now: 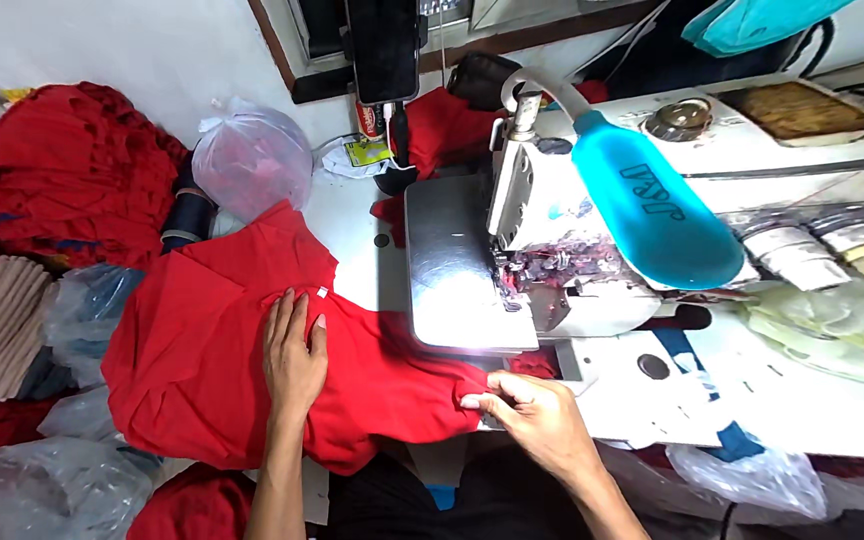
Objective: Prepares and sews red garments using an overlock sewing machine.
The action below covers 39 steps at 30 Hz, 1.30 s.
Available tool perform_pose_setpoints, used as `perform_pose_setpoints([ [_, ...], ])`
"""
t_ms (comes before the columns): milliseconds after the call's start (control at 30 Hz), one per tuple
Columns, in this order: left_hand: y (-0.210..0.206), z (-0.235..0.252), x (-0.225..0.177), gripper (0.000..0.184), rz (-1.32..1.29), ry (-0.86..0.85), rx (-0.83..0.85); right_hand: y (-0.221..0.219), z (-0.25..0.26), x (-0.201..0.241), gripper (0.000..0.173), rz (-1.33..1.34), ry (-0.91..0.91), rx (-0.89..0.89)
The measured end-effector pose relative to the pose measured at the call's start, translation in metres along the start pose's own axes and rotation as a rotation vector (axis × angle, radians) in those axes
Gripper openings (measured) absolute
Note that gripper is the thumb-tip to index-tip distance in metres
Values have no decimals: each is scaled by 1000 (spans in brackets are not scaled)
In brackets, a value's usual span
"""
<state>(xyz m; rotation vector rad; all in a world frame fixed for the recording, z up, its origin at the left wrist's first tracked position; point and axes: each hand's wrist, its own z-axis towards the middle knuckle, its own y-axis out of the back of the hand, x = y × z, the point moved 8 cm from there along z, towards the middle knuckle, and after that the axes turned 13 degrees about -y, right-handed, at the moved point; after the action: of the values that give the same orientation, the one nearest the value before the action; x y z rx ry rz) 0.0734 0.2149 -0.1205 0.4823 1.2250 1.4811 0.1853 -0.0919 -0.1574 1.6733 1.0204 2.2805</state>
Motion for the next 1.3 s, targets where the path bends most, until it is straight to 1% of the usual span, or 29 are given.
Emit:
perform_pose_setpoints([
  [367,-1,-1,1,49,3,29,23,0,0,0,48,8,-4,12],
  [600,0,-1,1,49,-1,15,5,0,1,1,50,-7,-6,10],
  [700,0,-1,1,49,-2,10,-4,0,1,1,47,-10,-3,8],
  [1300,1,-1,0,49,-1,-14,-17,1,0,1,46,-19,-6,-10],
])
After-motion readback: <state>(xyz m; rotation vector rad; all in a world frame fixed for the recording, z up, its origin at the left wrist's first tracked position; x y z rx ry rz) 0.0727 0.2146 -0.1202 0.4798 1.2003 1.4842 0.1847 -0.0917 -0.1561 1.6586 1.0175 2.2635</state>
